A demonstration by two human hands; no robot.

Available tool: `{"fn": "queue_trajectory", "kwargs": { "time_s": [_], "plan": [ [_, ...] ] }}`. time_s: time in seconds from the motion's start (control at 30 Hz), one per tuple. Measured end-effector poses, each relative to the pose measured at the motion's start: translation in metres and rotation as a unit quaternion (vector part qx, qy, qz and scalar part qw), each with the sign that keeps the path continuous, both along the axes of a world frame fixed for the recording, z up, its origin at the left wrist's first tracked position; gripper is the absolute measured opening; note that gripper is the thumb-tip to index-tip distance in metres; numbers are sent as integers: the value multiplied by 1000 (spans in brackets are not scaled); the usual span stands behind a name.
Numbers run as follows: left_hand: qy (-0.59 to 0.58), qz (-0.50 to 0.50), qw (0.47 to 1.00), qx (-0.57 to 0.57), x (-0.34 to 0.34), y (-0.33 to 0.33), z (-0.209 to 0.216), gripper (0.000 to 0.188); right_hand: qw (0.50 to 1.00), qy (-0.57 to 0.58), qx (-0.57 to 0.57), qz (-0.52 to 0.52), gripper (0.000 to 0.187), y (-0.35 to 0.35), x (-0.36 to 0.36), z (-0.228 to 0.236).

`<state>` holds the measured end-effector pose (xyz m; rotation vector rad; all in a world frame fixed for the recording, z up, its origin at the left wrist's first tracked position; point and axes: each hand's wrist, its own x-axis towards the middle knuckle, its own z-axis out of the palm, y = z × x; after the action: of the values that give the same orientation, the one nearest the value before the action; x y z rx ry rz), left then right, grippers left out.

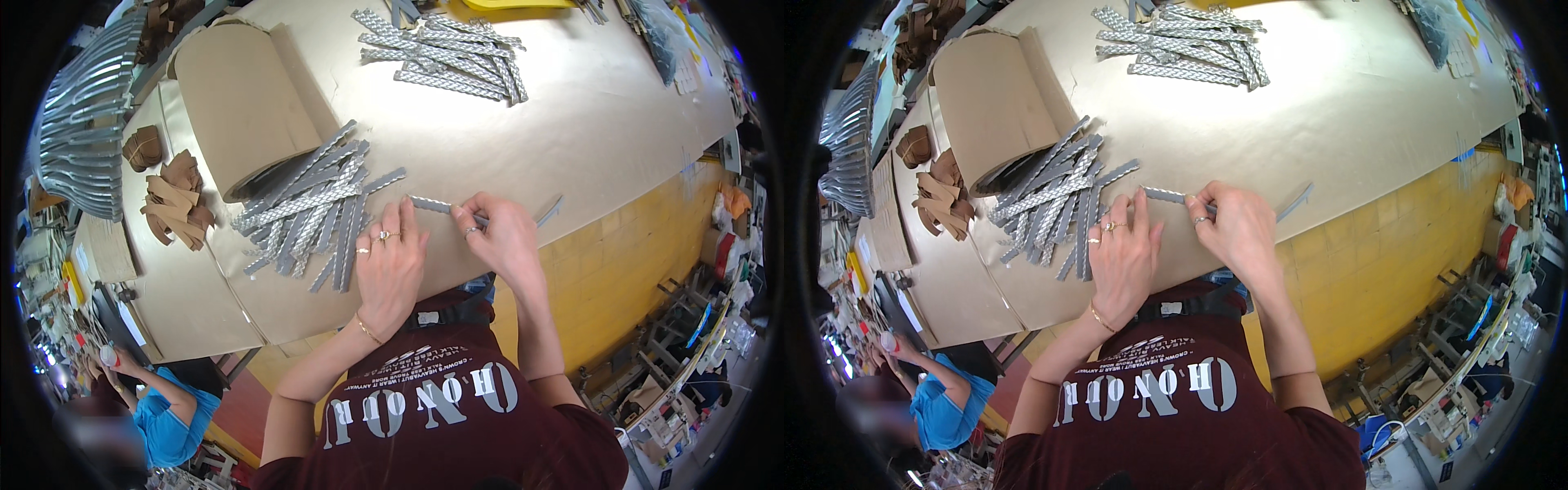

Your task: The person repeatedly picks up short braided cords and flat strips from a table, aligns them, and places them into a growing pile. The hands work one at a time, moving items between piles on the table.

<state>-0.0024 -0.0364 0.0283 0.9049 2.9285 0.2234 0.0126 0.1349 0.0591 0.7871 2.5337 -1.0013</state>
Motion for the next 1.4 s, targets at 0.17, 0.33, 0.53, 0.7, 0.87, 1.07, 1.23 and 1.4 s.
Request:
{"fn": "queue_trajectory", "kwargs": {
  "time_s": [0.17, 0.33, 0.53, 0.7, 0.87, 1.07, 1.23, 1.4],
  "plan": [
    [1, -25, 999, 34, 14, 6, 2, 67, 1000, 17, 11, 3, 26, 0, 1, -4],
    [-125, -88, 985, 78, 12, 10, -13, 75, 998, 35, 46, -1, 28, 3, 9, -7],
    [-144, -97, 980, 93, 12, 7, -16, 81, 998, -12, -16, -62, 28, 25, 29, 3],
    [-143, -97, 982, 79, 12, 9, -14, 81, 999, 10, -17, -46, 25, 30, 33, 5],
    [-140, -103, 982, 68, 11, 11, -10, 78, 999, 18, -7, -44, 23, 29, 32, 2],
    [-119, -115, 985, 49, 12, 15, -10, 78, 999, 0, 6, -48, 23, 28, 30, 3],
    [-57, -114, 992, -6, 22, 29, -14, 77, 998, 21, 30, -60, 23, 24, 31, 4],
    [-31, -115, 993, -23, 24, 31, -17, 78, 991, 8, -32, -133, 21, 32, 37, 6]
  ]
}}
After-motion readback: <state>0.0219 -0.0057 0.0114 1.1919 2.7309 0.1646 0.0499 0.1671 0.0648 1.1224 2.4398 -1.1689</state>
